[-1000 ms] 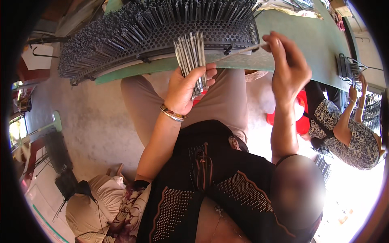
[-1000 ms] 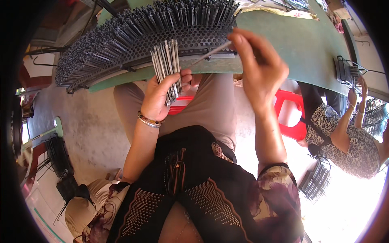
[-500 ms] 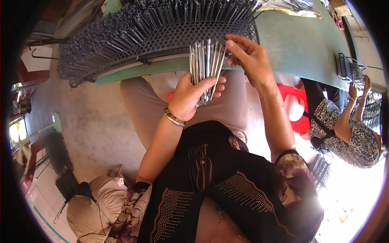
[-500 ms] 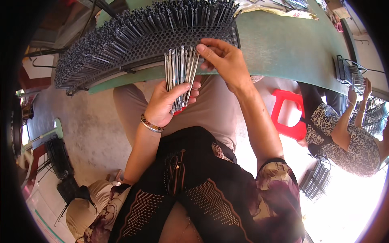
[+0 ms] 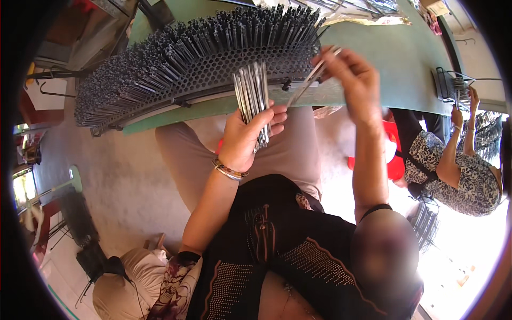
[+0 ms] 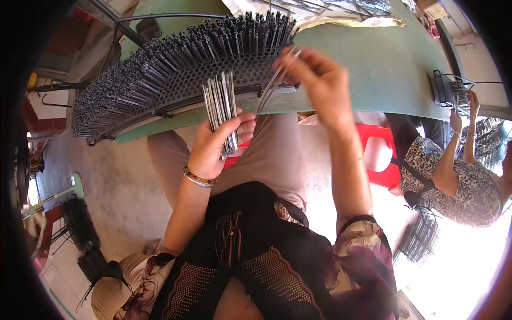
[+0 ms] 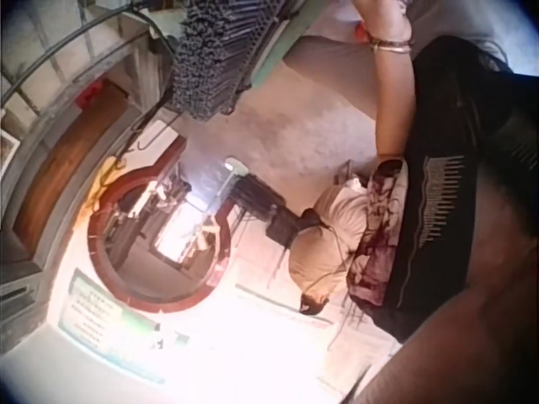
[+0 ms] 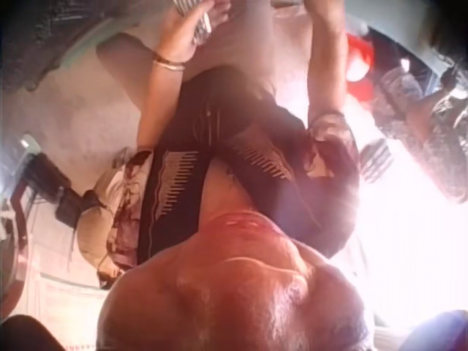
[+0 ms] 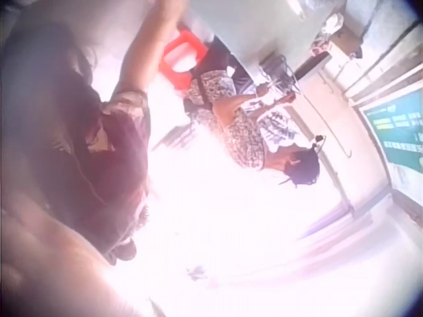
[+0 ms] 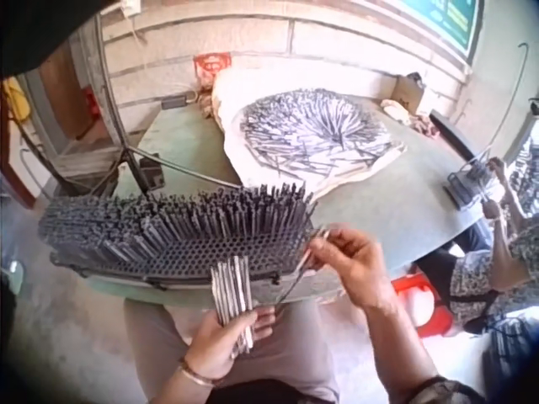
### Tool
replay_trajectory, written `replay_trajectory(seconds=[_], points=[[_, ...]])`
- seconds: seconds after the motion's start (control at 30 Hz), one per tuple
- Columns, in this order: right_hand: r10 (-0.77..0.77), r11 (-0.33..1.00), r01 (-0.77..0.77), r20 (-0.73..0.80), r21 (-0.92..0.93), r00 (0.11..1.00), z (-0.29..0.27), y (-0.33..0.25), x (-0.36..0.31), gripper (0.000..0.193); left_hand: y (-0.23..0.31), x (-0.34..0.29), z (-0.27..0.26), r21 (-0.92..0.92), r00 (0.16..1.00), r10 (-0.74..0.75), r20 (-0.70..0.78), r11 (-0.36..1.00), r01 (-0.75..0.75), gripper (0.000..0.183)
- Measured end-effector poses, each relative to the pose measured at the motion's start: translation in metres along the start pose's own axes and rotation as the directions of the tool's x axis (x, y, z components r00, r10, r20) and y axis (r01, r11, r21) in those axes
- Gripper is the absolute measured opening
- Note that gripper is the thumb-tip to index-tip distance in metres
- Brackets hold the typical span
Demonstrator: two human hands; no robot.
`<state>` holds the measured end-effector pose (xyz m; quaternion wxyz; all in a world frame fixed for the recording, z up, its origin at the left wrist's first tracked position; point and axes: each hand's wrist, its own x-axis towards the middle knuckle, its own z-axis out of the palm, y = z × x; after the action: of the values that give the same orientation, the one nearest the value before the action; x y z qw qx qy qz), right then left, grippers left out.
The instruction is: Manually sorting and inserting small metal rods into an organizing rack at a workbench.
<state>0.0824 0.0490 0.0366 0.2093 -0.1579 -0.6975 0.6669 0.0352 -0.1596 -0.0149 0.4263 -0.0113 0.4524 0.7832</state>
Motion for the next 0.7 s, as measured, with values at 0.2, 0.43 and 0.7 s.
replay_trajectory(seconds=[0.2, 0.43, 0.7], points=[[-0.434, 0.893, 0.418, -0.073, -0.166, 0.898, -0.014, -0.004, 0.060, 0.020, 0.000, 0.009, 0.008, -0.006, 0.999, -0.029, 0.036, 1.000, 0.029, 0.022], [-0.380, 0.923, 0.368, -0.122, -0.111, 0.917, -0.006, 0.020, 0.075, 0.017, -0.001, 0.006, 0.004, 0.034, 0.999, -0.037, 0.014, 0.999, 0.037, 0.022], [-0.397, 0.898, 0.371, -0.071, -0.237, 0.915, -0.007, 0.014, 0.076, 0.014, 0.000, 0.006, 0.001, 0.005, 0.998, -0.037, 0.056, 0.999, 0.037, 0.021]])
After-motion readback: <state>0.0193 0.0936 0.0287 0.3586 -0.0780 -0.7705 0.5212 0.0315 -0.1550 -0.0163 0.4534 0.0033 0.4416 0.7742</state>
